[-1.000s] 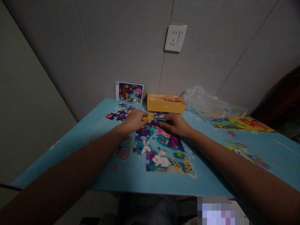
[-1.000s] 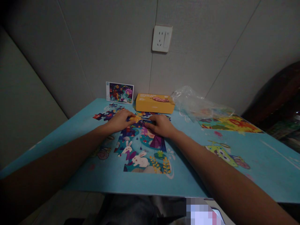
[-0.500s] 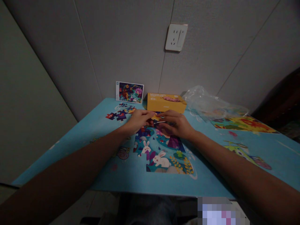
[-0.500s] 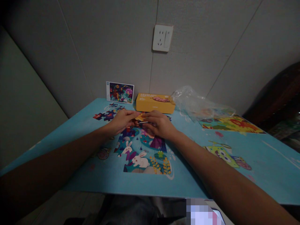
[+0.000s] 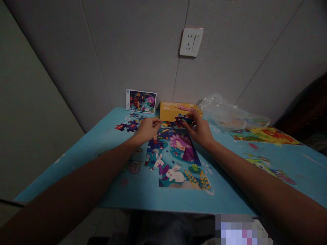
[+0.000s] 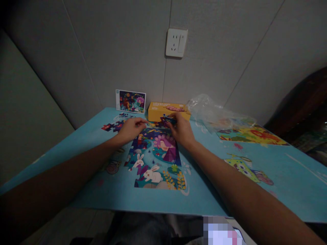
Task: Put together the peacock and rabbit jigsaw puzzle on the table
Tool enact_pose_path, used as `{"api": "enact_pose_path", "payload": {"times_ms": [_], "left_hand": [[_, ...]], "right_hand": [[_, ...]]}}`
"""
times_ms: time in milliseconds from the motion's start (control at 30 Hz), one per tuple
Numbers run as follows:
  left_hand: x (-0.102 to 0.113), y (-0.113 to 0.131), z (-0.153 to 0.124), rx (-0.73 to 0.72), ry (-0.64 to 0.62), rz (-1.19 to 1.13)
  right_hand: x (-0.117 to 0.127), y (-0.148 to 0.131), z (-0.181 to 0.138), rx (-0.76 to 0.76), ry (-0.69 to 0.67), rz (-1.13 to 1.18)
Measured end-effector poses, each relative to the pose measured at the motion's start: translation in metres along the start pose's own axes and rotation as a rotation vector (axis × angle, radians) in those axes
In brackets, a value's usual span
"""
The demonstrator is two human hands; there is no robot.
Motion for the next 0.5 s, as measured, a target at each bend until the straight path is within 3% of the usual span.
{"api": "enact_pose_path", "payload": {"times_ms": [133,267,500], "left_hand": [[0.041,-0.045,0.009,0.145,0.211,0.462],[0.048,-0.091,0.008,0.413,0.099,0.524],[0.036,-0.089,0.009,0.386,0.025,0.489]], "right_hand": [[0.013,0.030,0.002,-0.166,0.072,-0.117],[0.011,0.057,0.000,-0.310,-0.004,-0.234],[-0.002,0.068,0.000,-0.284,-0.115,-0.367]]}}
Point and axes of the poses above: each hand's wrist, its own z-axis towards the middle knuckle, its own x-axis out of the back of the hand, y = z × x, the point moved 10 cm from there along z, towards the middle knuckle, and after that the axes turned 12 degrees about z, right-handed, at the moved point
